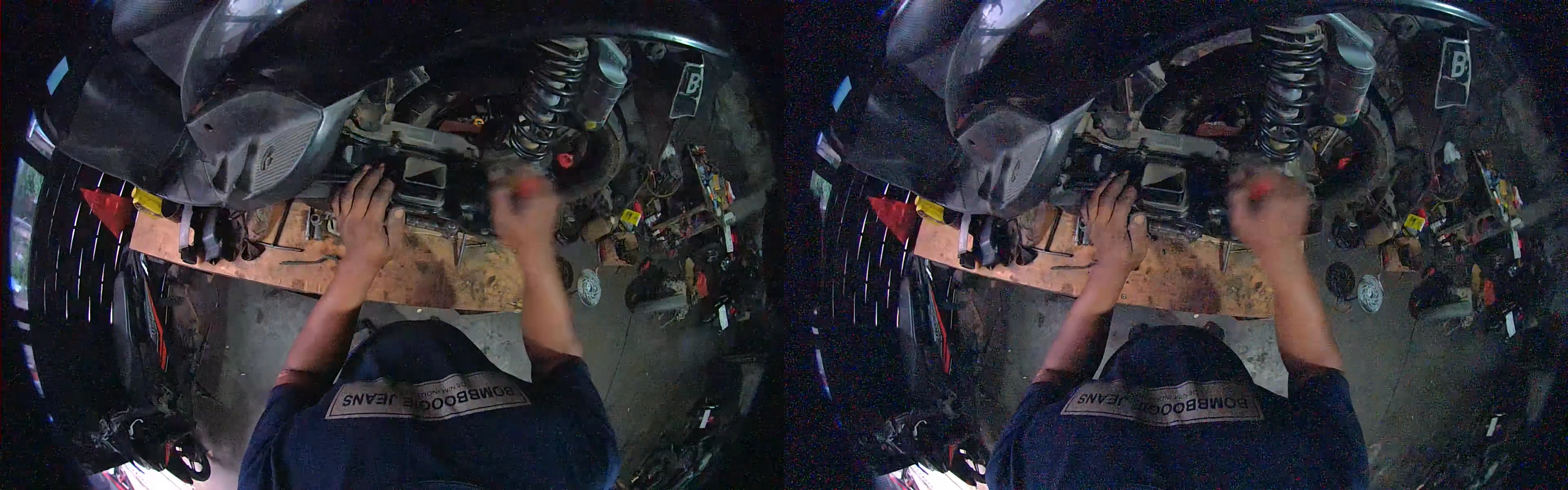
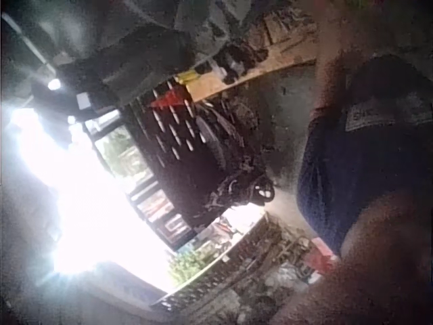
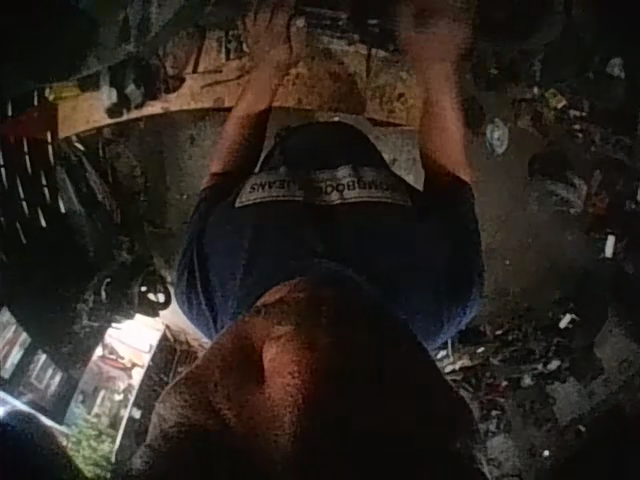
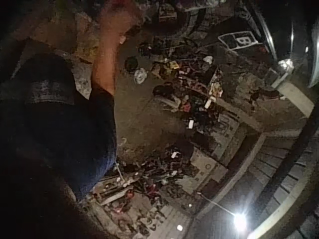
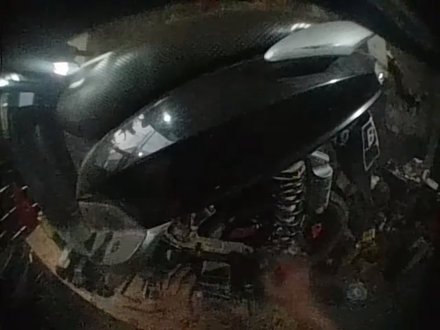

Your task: The person works on a disassembled mechanical assembly, likely a motorcycle engine, on a wooden workbench. They use a T-handle wrench to tighten bolts on the engine block and then use a small brush to clean the interior of a metal casing component.

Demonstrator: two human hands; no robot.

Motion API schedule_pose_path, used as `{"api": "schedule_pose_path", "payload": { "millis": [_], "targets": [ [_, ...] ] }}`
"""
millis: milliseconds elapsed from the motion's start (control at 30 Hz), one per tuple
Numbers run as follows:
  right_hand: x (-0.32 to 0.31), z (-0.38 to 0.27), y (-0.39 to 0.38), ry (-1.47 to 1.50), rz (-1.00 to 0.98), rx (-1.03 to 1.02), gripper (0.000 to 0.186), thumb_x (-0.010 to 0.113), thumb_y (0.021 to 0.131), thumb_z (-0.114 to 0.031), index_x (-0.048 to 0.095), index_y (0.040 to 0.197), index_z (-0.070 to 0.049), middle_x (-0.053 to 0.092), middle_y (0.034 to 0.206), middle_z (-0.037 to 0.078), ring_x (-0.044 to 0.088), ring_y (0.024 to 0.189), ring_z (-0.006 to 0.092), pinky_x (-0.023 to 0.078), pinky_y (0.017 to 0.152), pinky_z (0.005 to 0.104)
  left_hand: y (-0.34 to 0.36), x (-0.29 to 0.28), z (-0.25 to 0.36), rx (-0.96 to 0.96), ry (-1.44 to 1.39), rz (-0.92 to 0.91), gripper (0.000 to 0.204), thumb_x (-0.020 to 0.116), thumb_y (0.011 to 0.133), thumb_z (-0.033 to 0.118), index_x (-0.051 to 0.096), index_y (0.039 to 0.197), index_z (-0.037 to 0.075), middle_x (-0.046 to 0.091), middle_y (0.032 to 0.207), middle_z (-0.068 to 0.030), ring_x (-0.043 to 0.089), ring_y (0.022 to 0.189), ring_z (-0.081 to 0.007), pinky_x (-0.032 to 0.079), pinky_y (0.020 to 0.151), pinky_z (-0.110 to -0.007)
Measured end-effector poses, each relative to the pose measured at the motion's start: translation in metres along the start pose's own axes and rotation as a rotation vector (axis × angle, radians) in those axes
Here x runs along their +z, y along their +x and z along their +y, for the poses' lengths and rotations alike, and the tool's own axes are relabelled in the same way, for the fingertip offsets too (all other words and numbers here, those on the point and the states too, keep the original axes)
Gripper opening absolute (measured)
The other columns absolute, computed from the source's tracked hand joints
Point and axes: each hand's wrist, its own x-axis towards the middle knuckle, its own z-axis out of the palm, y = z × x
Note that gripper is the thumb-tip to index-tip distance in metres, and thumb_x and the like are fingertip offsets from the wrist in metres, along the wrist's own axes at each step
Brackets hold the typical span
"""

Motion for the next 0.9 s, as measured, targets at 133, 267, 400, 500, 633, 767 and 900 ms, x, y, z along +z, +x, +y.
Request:
{"api": "schedule_pose_path", "payload": {
  "millis": [133, 267, 400, 500, 633, 767, 900],
  "targets": [
    [0.001, -0.021, -0.006, 0.432, -0.145, -0.032, 0.013, 0.064, 0.078, -0.010, 0.066, 0.088, -0.002, 0.067, 0.080, 0.008, 0.063, 0.076, 0.0179, 0.049, 0.071, 0.0329, -0.003, -0.002, -0.002, 0.003, 0.034, -0.002, 0.038, 0.050, 0.088, 0.034, 0.063, 0.109, 0.005, 0.056, 0.129, -0.0111, 0.047, 0.124, -0.0307, 0.032, 0.099, -0.048],
    [0.004, -0.029, -0.004, 0.576, -0.097, 0.152, 0.011, 0.061, 0.079, -0.010, 0.065, 0.085, -0.001, 0.063, 0.077, 0.004, 0.056, 0.071, 0.0118, 0.047, 0.067, 0.0299, -0.001, -0.002, -0.002, -0.007, 0.020, -0.024, 0.038, 0.049, 0.090, 0.035, 0.063, 0.110, 0.005, 0.056, 0.129, -0.0112, 0.047, 0.123, -0.0310, 0.032, 0.099, -0.048],
    [0.000, -0.004, -0.011, 0.615, -0.321, 0.178, 0.012, 0.062, 0.079, -0.008, 0.065, 0.088, 0.000, 0.066, 0.080, 0.007, 0.061, 0.074, 0.0135, 0.049, 0.068, 0.0294, -0.002, -0.002, -0.002, -0.004, 0.013, -0.015, 0.037, 0.050, 0.090, 0.034, 0.062, 0.110, 0.005, 0.056, 0.129, -0.0112, 0.047, 0.123, -0.0312, 0.033, 0.098, -0.048],
    [-0.001, -0.018, -0.005, 0.762, -0.113, 0.294, 0.014, 0.062, 0.079, -0.004, 0.065, 0.092, 0.001, 0.069, 0.084, 0.009, 0.064, 0.075, 0.0148, 0.050, 0.069, 0.0289, -0.002, -0.001, -0.002, 0.008, -0.008, -0.002, 0.036, 0.052, 0.089, 0.033, 0.062, 0.110, 0.005, 0.055, 0.129, -0.0112, 0.047, 0.123, -0.0311, 0.033, 0.097, -0.048],
    [0.000, -0.008, -0.008, 0.740, -0.281, 0.282, 0.013, 0.061, 0.082, -0.005, 0.065, 0.092, 0.002, 0.068, 0.082, 0.008, 0.062, 0.072, 0.0129, 0.049, 0.066, 0.0278, -0.003, -0.002, -0.003, 0.022, 0.021, -0.004, 0.036, 0.052, 0.089, 0.033, 0.062, 0.110, 0.005, 0.056, 0.129, -0.0111, 0.048, 0.122, -0.0311, 0.034, 0.097, -0.048],
    [-0.004, -0.011, -0.009, 0.794, -0.145, 0.314, 0.012, 0.060, 0.082, -0.007, 0.065, 0.091, 0.000, 0.066, 0.075, 0.006, 0.060, 0.070, 0.0124, 0.048, 0.063, 0.0283, 0.000, -0.001, -0.001, 0.004, 0.023, -0.001, 0.037, 0.052, 0.088, 0.033, 0.062, 0.110, 0.005, 0.056, 0.129, -0.0109, 0.048, 0.122, -0.0313, 0.034, 0.097, -0.048],
    [0.007, -0.008, -0.032, 0.649, -0.191, 0.294, 0.012, 0.059, 0.083, -0.010, 0.064, 0.091, -0.001, 0.064, 0.074, 0.003, 0.058, 0.067, 0.0117, 0.047, 0.059, 0.0277, -0.002, -0.002, -0.001, -0.010, 0.029, -0.012, 0.038, 0.052, 0.087, 0.033, 0.063, 0.109, 0.005, 0.056, 0.129, -0.0110, 0.048, 0.122, -0.0316, 0.034, 0.098, -0.048]
  ]
}}
